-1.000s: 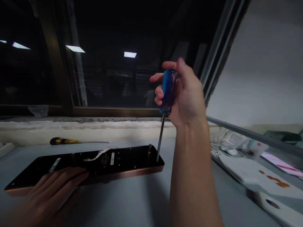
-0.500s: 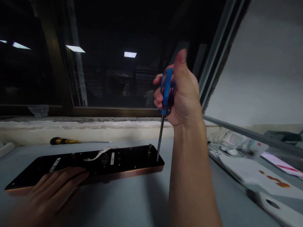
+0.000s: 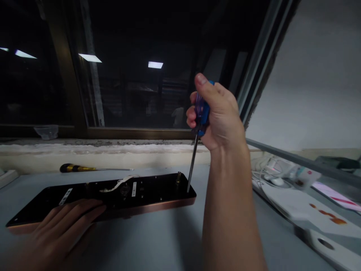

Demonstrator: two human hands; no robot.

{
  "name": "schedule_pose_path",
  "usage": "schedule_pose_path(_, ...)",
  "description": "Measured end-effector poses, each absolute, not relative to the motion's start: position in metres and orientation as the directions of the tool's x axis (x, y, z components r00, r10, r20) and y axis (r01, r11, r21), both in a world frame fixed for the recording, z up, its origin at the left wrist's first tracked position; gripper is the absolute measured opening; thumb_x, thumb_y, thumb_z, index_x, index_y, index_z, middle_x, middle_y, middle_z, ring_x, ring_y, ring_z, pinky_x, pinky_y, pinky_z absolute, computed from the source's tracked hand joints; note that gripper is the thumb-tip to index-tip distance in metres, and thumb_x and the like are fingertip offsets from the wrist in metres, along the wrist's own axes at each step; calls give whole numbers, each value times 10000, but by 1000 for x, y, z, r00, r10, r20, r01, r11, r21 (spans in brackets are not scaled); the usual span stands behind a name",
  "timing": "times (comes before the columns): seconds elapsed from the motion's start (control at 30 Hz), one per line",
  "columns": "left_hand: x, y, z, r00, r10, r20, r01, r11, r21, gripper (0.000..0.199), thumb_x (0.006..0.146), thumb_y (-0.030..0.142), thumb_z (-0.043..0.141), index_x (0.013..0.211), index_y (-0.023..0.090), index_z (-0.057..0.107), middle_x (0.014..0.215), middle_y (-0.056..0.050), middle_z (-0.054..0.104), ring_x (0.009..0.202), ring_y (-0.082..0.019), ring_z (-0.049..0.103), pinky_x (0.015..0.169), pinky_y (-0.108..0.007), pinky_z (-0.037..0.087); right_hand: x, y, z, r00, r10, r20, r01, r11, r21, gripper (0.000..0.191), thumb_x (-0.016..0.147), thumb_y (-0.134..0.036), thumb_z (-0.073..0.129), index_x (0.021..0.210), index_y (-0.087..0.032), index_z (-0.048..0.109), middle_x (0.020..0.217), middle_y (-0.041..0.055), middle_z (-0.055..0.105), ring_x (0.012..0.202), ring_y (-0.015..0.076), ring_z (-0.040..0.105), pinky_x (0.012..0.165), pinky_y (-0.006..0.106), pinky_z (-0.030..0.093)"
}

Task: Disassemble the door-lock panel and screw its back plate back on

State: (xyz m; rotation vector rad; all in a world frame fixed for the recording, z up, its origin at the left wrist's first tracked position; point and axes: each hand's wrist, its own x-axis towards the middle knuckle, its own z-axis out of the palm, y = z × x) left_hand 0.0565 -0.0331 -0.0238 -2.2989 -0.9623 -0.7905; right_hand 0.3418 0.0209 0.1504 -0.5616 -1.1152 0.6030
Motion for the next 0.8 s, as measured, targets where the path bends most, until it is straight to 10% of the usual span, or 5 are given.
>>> schedule_pose_path(0.13, 56, -33, -24, 587, 448, 674, 750, -614, -245, 454, 767, 49, 396, 1156, 223, 553, 1072, -38, 647, 949, -205, 575, 814, -344, 429, 341, 20, 151, 304, 741, 598, -101, 649, -754, 275, 844, -347, 507, 698, -130, 590, 577, -10, 550, 419, 83, 532, 366, 194, 412)
schedule_pose_path(0.8, 53, -31, -23, 628, 413, 660, 723, -624, -297, 455, 763, 50, 408, 1169, 207, 537, 1076, -40, 640, 957, -206, 566, 769, -337, 435, 334, 12, 163, 470, 696, 543, -170, 675, -718, 423, 909, -398, 289, 748, -127, 569, 545, -34, 451, 360, 51, 385, 337, 190, 259)
